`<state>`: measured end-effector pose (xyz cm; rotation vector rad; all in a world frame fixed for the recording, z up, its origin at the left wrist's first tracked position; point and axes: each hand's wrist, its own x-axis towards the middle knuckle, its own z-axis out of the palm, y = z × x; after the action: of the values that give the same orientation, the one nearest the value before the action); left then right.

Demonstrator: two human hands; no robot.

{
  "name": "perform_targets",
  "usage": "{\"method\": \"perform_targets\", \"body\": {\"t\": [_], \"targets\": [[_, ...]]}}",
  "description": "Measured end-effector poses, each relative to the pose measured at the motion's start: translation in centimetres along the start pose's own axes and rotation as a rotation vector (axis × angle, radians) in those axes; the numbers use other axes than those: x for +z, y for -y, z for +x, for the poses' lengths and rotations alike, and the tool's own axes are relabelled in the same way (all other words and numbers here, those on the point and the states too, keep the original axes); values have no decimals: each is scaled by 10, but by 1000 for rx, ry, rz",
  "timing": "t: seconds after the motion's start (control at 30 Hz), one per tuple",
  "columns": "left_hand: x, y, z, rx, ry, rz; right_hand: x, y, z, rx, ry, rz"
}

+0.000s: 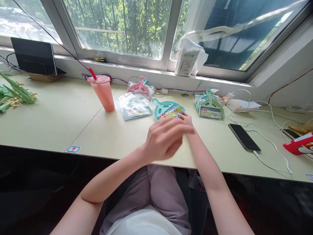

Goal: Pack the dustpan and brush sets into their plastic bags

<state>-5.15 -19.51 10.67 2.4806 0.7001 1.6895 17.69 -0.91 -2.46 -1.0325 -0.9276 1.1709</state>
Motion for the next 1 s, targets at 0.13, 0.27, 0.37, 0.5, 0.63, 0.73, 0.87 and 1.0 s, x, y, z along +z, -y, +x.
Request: {"method": "perform_targets", "body": {"t": [0.13,0.27,0.37,0.5,0.63,0.73,0.87,1.0], "targets": [[69,116,11,-483,-127,18,3,3,-2,-20,-75,79],[96,183,-12,-977,-184,-236,8,5,-5,-42,-81,148],[93,198,-25,-1014,-65,-569,14,6,-7,-40,-18,141],[80,194,-27,-955,38,-690,18,7,-9,-4,56,80],[76,190,-28,-968,74,-643,18,6,-9,46,6,13],[81,190,-31,-951,53,-643,17,6,-9,67,-18,-5],[87,193,-35,-944,10,-668,20,8,-13,58,61,49],[84,191,-36,-955,19,-702,26,4,-19,57,162,86]]}}
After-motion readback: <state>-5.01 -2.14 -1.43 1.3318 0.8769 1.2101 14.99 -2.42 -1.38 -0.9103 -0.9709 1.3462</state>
